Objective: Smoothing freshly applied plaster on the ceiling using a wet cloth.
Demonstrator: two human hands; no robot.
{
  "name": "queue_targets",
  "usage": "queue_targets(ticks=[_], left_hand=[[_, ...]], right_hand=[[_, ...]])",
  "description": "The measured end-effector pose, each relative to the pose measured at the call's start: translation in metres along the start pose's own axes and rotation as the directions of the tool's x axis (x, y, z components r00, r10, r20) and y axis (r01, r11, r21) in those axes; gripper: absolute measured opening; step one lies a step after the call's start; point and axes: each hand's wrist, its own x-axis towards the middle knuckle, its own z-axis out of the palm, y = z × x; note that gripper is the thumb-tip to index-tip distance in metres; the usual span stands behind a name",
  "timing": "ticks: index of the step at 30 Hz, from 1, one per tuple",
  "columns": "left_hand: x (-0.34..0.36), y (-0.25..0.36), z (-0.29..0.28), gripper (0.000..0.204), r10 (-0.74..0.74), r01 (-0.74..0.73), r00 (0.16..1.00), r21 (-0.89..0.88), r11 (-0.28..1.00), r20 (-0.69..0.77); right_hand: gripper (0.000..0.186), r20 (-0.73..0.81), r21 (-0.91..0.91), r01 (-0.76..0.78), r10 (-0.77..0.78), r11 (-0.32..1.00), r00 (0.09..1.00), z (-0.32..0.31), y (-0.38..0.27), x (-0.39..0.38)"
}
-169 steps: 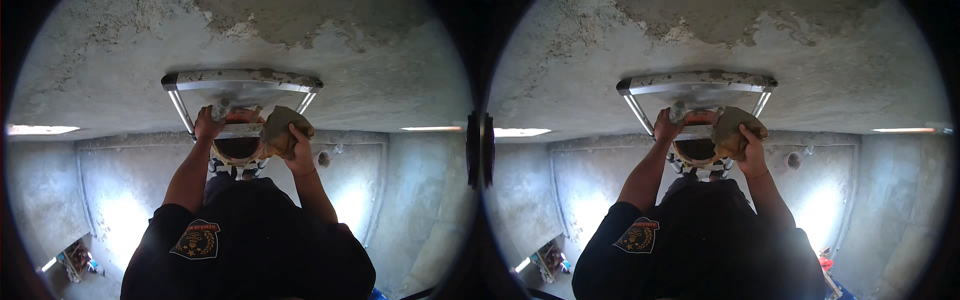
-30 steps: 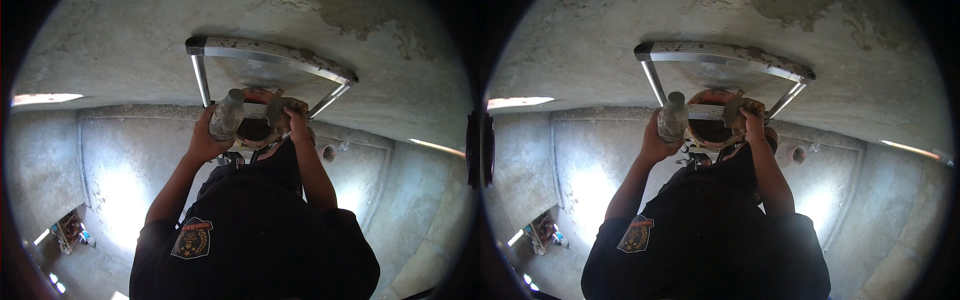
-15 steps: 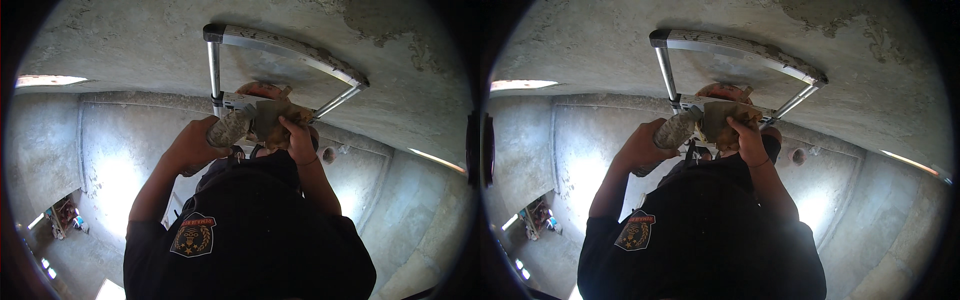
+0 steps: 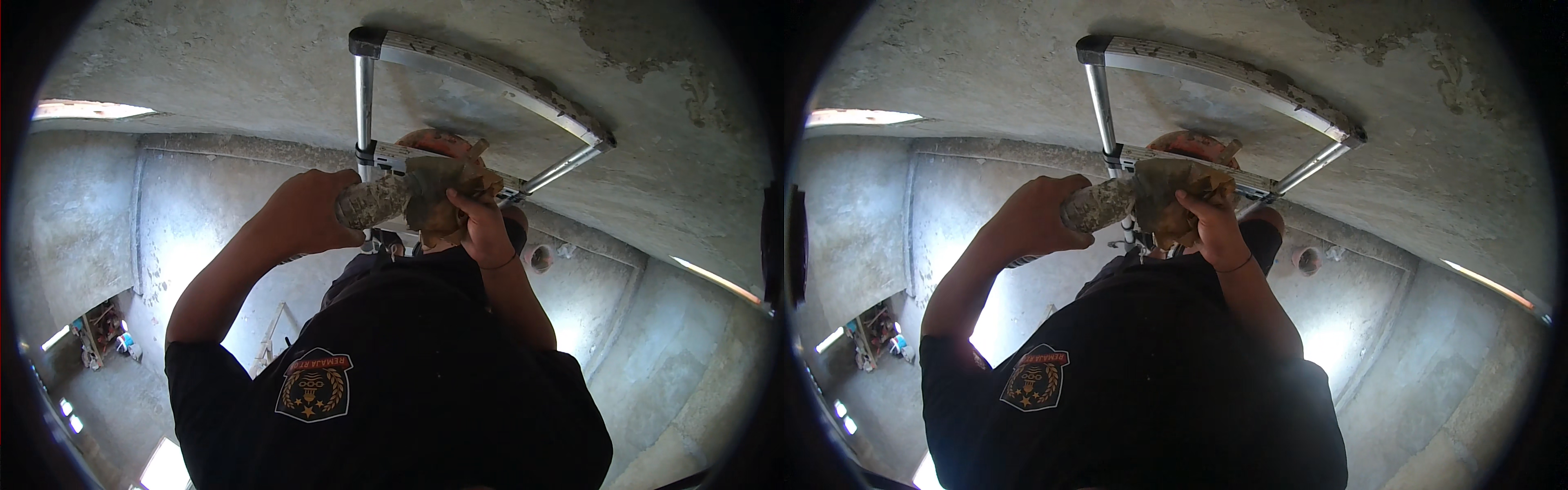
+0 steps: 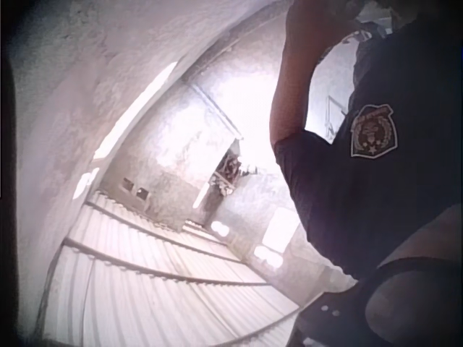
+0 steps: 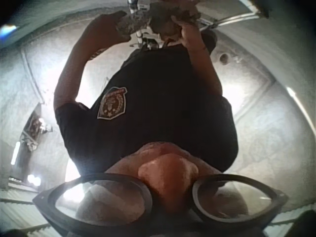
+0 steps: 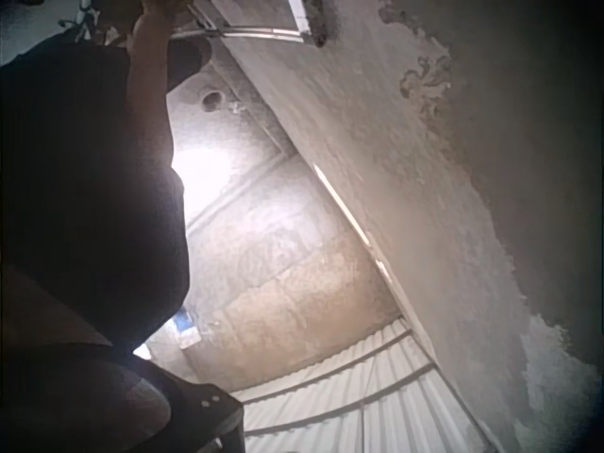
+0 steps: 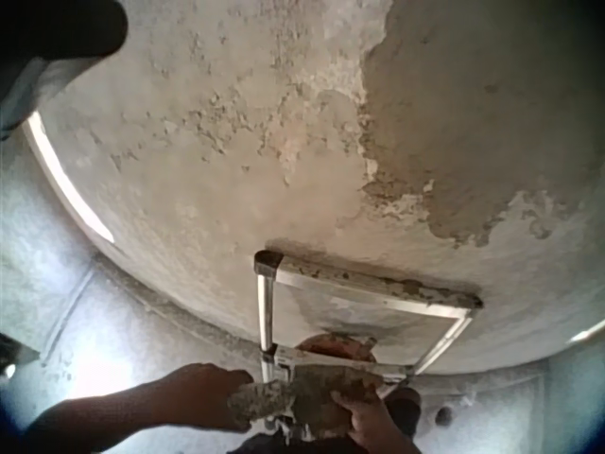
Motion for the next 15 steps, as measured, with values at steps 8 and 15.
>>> queue_targets(ticks=[8,15], left_hand=[[-0.011,0.011,-0.010,0.057,-0.049,0.050,0.999,0.081,0.995,-0.012],[-0.011,0.015,-0.020,0.058,-0.136,0.127,0.989,0.145,0.981,0.059]], right_hand=[[0.037,0.096,0.187,-0.121,0.105,0.975,0.990,0.007,-0.007,-0.003],[0.038,0.119,0.190,-0.124,0.103,0.974,0.988,0.011,-0.004,0.002]])
